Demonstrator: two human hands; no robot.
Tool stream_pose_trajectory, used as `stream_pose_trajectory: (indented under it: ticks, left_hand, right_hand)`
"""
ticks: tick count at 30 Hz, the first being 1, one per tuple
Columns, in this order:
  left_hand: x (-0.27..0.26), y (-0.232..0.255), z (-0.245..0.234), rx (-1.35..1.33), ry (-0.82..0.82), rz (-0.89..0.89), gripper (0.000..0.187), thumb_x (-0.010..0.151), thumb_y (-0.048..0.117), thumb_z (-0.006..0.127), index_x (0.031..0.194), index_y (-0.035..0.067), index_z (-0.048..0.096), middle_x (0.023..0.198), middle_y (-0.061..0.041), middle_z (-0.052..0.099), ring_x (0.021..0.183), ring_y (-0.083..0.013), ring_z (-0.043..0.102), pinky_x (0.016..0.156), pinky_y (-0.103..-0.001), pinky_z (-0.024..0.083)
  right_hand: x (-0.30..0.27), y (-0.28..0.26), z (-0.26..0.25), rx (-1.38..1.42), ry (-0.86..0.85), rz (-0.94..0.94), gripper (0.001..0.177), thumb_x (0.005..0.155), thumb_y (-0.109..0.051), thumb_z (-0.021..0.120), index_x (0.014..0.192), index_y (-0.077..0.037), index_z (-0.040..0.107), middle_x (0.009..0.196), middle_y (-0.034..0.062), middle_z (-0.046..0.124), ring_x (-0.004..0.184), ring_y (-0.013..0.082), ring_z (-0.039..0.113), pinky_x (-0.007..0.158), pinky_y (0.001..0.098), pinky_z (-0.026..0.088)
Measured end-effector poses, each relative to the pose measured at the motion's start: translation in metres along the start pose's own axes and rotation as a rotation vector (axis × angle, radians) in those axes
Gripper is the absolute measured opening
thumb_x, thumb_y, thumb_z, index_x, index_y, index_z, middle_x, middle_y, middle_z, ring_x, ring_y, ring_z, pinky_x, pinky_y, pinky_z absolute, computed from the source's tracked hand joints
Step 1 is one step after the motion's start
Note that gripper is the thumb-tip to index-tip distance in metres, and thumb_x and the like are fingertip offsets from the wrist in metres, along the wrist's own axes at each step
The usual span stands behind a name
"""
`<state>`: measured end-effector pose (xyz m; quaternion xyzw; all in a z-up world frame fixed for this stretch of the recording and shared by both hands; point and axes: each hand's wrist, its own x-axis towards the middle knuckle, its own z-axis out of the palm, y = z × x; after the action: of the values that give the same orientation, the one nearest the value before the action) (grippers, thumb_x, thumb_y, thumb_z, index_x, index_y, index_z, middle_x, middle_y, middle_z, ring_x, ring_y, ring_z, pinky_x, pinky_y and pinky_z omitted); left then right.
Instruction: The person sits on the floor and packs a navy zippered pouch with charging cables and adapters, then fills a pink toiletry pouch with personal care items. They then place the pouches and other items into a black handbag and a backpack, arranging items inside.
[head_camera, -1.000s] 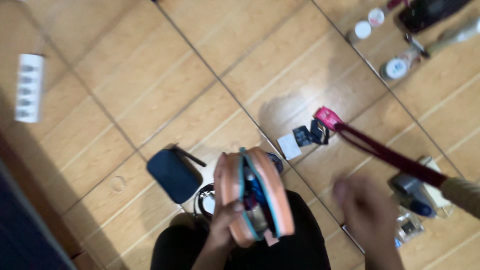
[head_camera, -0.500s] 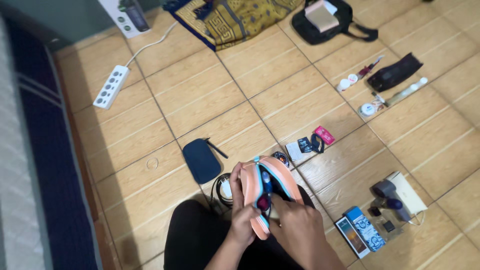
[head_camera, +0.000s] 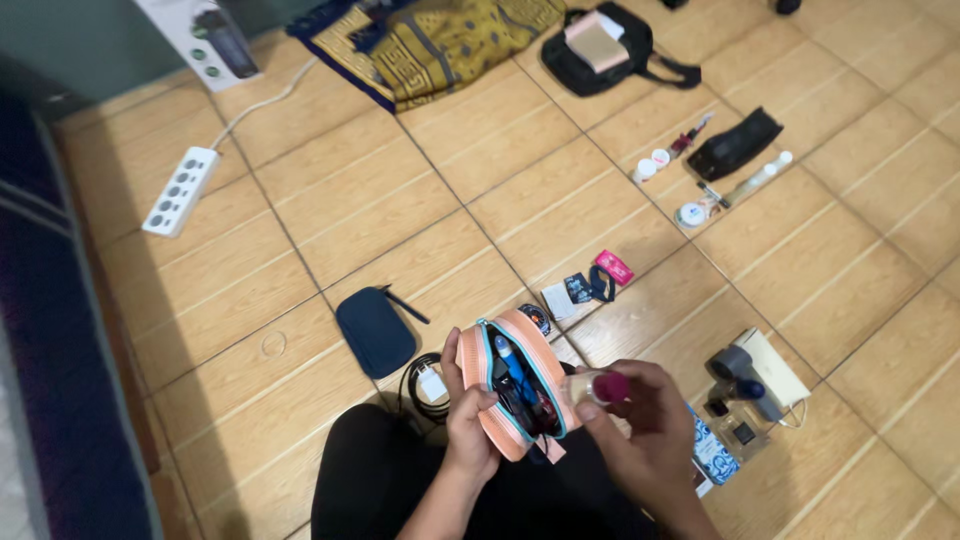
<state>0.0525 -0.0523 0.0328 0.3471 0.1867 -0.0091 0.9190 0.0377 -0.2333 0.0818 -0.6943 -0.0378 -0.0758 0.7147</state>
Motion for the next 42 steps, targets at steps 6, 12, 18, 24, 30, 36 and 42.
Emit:
stream_pose_trajectory:
  ticks: [6, 12, 18, 24, 30, 36, 42]
  left_hand:
    - [0.065, -0.006, 0.011, 0.041, -0.012, -0.139, 0.106, 0.057, 0.013, 0.051, 0.158, 0.023, 0.018, 0.145, -0.02, 0.045, 0.129, -0.0382, 0.052, 0.106, -0.053, 0.048]
    - [0.126, -0.014, 0.011, 0.056, -0.009, -0.195, 0.107, 0.06, 0.013, 0.054, 0.159, 0.021, 0.014, 0.148, -0.021, 0.042, 0.133, -0.0387, 0.049, 0.107, -0.054, 0.045]
    - [0.161, -0.021, 0.017, -0.053, -0.091, -0.213, 0.11, 0.06, 0.013, 0.057, 0.16, 0.019, 0.01, 0.146, -0.027, 0.041, 0.132, -0.0496, 0.05, 0.107, -0.062, 0.046]
    - [0.179, -0.031, 0.014, -0.039, 0.055, -0.201, 0.115, 0.055, 0.012, 0.054, 0.163, 0.015, 0.014, 0.147, -0.024, 0.04, 0.132, -0.0444, 0.047, 0.108, -0.057, 0.042]
    - [0.187, -0.03, 0.016, 0.007, -0.084, -0.183, 0.117, 0.058, 0.01, 0.056, 0.164, 0.02, 0.009, 0.143, -0.024, 0.04, 0.13, -0.0434, 0.049, 0.105, -0.057, 0.048]
    - [0.158, -0.008, 0.035, 0.069, -0.12, -0.168, 0.117, 0.058, 0.002, 0.054, 0.162, 0.024, 0.006, 0.156, -0.02, 0.037, 0.136, -0.0351, 0.049, 0.106, -0.047, 0.048]
    - [0.094, 0.006, 0.034, 0.123, -0.17, -0.061, 0.12, 0.054, -0.002, 0.051, 0.162, 0.024, 0.007, 0.162, -0.013, 0.034, 0.14, -0.031, 0.046, 0.091, -0.032, 0.049]
  right_hand:
    - [0.091, 0.094, -0.072, -0.295, 0.318, -0.019, 0.042, 0.087, -0.001, 0.08, 0.121, 0.0, 0.054, 0.116, 0.0129, 0.069, 0.109, 0.0194, 0.069, 0.096, 0.0332, 0.06]
    - [0.205, 0.252, -0.151, -0.627, 0.353, 0.085, 0.045, 0.091, -0.011, 0.084, 0.124, 0.001, 0.057, 0.108, 0.0094, 0.073, 0.102, 0.0153, 0.071, 0.093, 0.0303, 0.059]
    - [0.24, 0.369, -0.191, -0.661, 0.291, 0.142, 0.064, 0.088, -0.008, 0.082, 0.139, 0.003, 0.045, 0.108, 0.011, 0.07, 0.101, 0.0161, 0.07, 0.093, 0.0314, 0.06]
    - [0.23, 0.419, -0.199, -0.602, 0.294, 0.189, 0.069, 0.089, -0.007, 0.083, 0.143, 0.004, 0.042, 0.111, 0.0129, 0.067, 0.105, 0.0207, 0.069, 0.096, 0.0341, 0.06]
    - [0.232, 0.325, -0.165, -0.849, 0.302, 0.032, 0.069, 0.088, -0.008, 0.086, 0.144, 0.007, 0.048, 0.139, 0.0245, 0.053, 0.125, 0.0323, 0.058, 0.096, 0.0396, 0.056]
    - [0.127, 0.09, -0.056, -0.382, 0.048, 0.192, 0.011, 0.092, -0.012, 0.074, 0.102, -0.007, 0.073, 0.099, 0.0074, 0.08, 0.09, 0.0144, 0.076, 0.079, 0.0269, 0.062]
    - [0.107, 0.02, 0.03, -0.867, -0.037, -0.26, 0.024, 0.087, -0.01, 0.073, 0.111, -0.005, 0.073, 0.102, 0.0139, 0.077, 0.09, 0.0298, 0.078, 0.075, 0.0357, 0.062]
